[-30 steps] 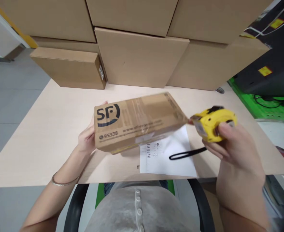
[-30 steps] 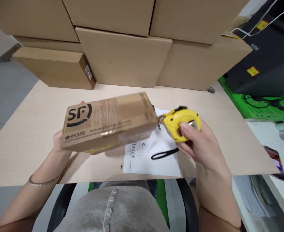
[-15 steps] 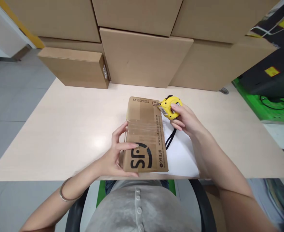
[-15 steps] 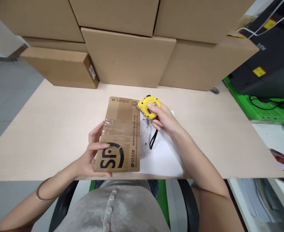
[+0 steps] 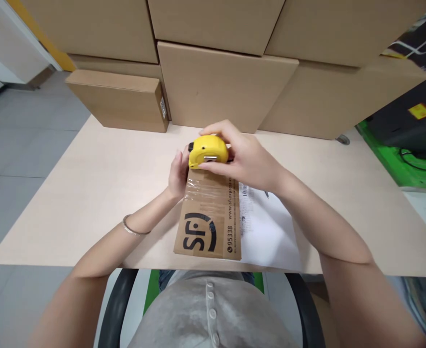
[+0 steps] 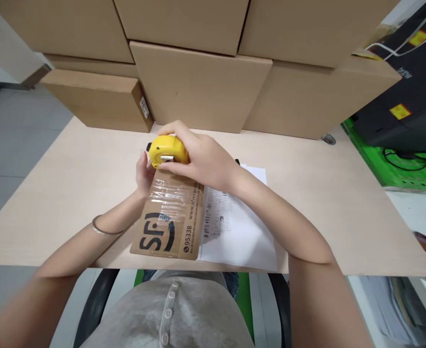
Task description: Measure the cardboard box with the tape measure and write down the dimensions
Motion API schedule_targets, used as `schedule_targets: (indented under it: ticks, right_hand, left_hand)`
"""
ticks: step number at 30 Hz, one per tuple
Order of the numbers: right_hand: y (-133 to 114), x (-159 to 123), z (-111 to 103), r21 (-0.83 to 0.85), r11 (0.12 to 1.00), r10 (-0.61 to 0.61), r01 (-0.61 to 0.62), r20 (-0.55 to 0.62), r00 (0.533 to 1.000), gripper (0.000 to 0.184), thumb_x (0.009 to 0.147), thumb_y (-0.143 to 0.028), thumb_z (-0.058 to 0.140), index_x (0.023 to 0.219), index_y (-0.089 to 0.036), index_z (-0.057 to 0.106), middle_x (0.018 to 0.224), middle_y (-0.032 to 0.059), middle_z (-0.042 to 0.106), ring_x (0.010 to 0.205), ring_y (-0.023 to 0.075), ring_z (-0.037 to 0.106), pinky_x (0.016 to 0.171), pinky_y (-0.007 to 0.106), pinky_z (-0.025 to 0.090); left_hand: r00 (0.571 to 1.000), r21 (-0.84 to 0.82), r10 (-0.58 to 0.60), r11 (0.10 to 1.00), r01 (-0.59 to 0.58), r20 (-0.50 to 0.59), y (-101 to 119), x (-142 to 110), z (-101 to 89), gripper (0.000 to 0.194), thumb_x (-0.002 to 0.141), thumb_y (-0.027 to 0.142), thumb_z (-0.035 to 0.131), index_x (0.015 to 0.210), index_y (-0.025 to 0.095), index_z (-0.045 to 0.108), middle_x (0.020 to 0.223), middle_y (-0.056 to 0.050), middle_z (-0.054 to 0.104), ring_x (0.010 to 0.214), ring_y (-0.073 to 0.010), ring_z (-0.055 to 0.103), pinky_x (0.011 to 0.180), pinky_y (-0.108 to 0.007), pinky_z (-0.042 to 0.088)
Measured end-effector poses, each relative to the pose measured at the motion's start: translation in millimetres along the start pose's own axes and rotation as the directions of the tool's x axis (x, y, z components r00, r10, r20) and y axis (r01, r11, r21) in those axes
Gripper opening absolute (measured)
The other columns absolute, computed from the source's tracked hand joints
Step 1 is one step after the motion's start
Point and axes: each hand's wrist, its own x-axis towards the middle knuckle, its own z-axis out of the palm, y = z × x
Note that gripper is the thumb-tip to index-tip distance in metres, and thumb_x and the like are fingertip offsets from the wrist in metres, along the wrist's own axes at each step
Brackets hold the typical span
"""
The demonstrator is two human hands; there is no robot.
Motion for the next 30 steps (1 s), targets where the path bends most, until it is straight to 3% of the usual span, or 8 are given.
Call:
schedule_targets:
  ticks: [3,6,12,17,26,30]
  right_hand:
    - [-1,7,7,-0.054,0.997,-0.043,0.046,0.046,0.998,0.041,0.095,-0.033,0.070,0.135,-0.026,0.061,0.132,0.0069,0.073,0.108,0.0252,0.070,0.096,0.040,0.054]
    - [0,1,4,-0.070,0.997,-0.040,0.041,0.021,0.999,0.040,0.095,-0.031,0.070,0.134,-0.026,0.063,0.131,0.0063,0.075,0.106,0.0244,0.070,0.095,0.038,0.053]
    - [6,-49,-29,-0.090,0.984,0.146,-0.154,-0.091,0.985,0.043,0.090,-0.040,0.080,0.130,-0.029,0.070,0.129,0.0061,0.074,0.090,0.0215,0.071,0.079,0.035,0.057]
    - [12,-86,-47,-0.062,0.961,0.255,-0.269,-0.180,0.950,0.047,0.087,-0.044,0.083,0.130,-0.030,0.071,0.126,0.0067,0.074,0.102,0.0258,0.072,0.082,0.037,0.060]
    - [22,-89,-48,-0.078,0.956,0.267,-0.283,-0.171,0.948,0.048,0.086,-0.046,0.084,0.130,-0.032,0.072,0.128,0.0061,0.074,0.104,0.0282,0.072,0.085,0.040,0.061]
    - [15,-86,-56,-0.181,0.941,0.261,-0.287,-0.155,0.953,0.053,0.085,-0.049,0.084,0.133,-0.031,0.073,0.116,0.0059,0.077,0.087,0.0254,0.070,0.074,0.039,0.058]
  left_hand:
    - [0.999,-0.117,-0.040,0.992,0.036,-0.034,-3,-2,3.2,0.040,0.093,0.062,0.056,0.087,0.023,0.066,0.088,-0.005,0.073,0.104,-0.0313,0.072,0.091,-0.046,0.060]
    - [1.000,-0.106,-0.029,0.994,0.027,-0.013,-4,-3,-0.3,0.033,0.090,0.055,0.061,0.085,0.023,0.065,0.086,-0.004,0.068,0.088,-0.0240,0.066,0.084,-0.040,0.057]
    - [0.997,-0.047,-0.018,0.999,0.022,0.076,-7,-1,-6.1,0.035,0.082,0.056,0.069,0.098,0.025,0.068,0.105,-0.004,0.067,0.099,-0.0257,0.062,0.085,-0.038,0.051]
    - [0.995,0.004,-0.002,1.000,0.001,0.102,-7,0,-8.6,0.030,0.082,0.052,0.069,0.098,0.026,0.068,0.108,-0.004,0.065,0.103,-0.0260,0.060,0.086,-0.038,0.050]
    - [0.995,-0.009,-0.043,0.999,0.044,0.091,-1,-1,-5.1,0.025,0.080,0.047,0.069,0.093,0.027,0.065,0.102,-0.003,0.064,0.096,-0.0249,0.061,0.081,-0.039,0.051]
    - [0.994,-0.017,-0.054,0.998,0.056,0.090,0,0,-4.7,0.024,0.078,0.046,0.069,0.092,0.027,0.065,0.099,-0.003,0.065,0.094,-0.0254,0.062,0.079,-0.039,0.052]
